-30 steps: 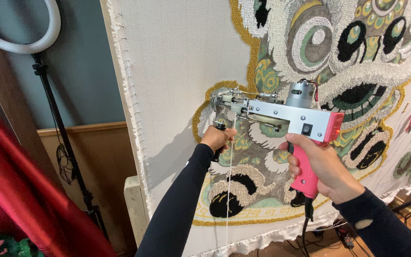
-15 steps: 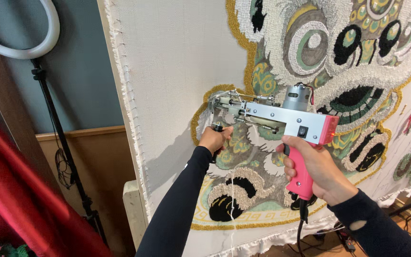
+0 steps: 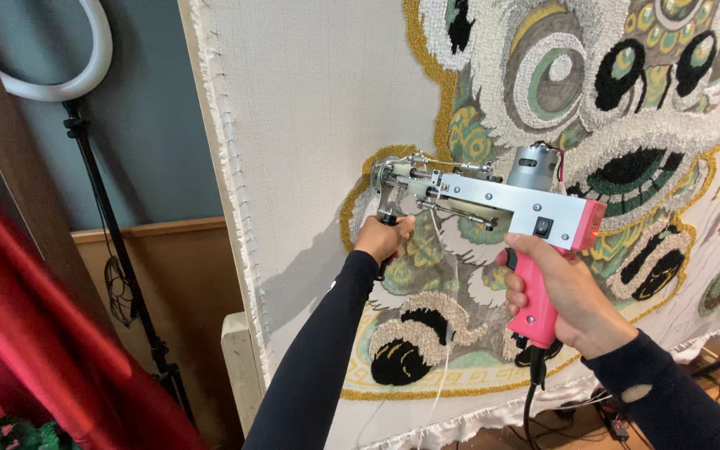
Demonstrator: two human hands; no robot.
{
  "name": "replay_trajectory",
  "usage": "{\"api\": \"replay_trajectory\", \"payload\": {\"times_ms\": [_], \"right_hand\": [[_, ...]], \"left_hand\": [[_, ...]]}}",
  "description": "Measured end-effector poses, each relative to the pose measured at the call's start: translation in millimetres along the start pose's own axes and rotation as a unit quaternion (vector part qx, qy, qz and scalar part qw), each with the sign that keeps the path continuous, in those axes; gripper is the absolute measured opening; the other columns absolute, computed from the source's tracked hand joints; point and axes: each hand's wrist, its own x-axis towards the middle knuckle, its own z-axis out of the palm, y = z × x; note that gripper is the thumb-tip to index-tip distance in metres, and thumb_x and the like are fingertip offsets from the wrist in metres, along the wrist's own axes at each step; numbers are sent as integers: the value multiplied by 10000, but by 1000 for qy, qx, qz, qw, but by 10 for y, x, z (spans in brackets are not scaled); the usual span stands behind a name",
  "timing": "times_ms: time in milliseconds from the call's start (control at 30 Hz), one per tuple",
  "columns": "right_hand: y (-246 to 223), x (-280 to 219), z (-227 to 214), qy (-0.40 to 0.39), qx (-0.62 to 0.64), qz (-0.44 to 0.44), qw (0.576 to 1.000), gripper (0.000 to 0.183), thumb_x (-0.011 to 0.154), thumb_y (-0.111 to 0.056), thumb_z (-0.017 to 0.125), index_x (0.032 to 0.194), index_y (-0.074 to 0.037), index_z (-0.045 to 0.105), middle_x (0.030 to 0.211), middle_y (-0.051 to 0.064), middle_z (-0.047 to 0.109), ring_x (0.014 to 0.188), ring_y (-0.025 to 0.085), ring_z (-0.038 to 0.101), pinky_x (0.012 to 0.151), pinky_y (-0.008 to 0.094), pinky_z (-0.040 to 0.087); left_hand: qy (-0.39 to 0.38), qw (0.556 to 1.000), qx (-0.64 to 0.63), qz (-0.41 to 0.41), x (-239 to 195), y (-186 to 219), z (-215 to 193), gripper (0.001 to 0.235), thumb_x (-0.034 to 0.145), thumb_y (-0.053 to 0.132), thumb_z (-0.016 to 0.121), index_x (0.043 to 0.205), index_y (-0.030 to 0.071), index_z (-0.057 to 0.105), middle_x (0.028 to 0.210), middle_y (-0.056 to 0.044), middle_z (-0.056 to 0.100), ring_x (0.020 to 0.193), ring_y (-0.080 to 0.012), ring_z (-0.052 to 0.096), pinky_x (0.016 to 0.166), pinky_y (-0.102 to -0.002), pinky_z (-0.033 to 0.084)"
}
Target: The person prepares a tufting gun by threading white yarn through its mechanism. They then use the gun to apply white yarn onto a large canvas featuring a pre-drawn design of a stylized face, filling in a specific section of the artwork.
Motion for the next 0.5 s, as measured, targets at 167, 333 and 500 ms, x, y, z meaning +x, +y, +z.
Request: {"api": "replay_trajectory", "payload": {"times_ms": [167,333,500], "right_hand": [[-11,2,-18,0,16,17,1000,351,872,-360,682,954,-23,630,566,22,475,459,149,473,462,336,448],[-3,22,-52,-3,13,5,1000,359,886,-357,675,948,-9,615,571,29,482,463,159,478,464,345,450],[-7,18,-96,-16,10,1,1000,361,895,-363,659,954,-8,622,573,26,471,470,155,475,470,341,444]], "left_hand": [[-4,1000,0,9,-44,72,-1,379,871,379,771,991,22,728,719,-53,672,426,-148,571,375,-324,432],[0,1000,-4,9,-102,110,15,386,860,368,773,992,7,733,738,-24,683,431,-155,571,371,-329,425],[-4,1000,2,-2,-117,108,27,395,878,395,761,990,19,715,728,-34,681,435,-151,575,381,-329,437]]}}
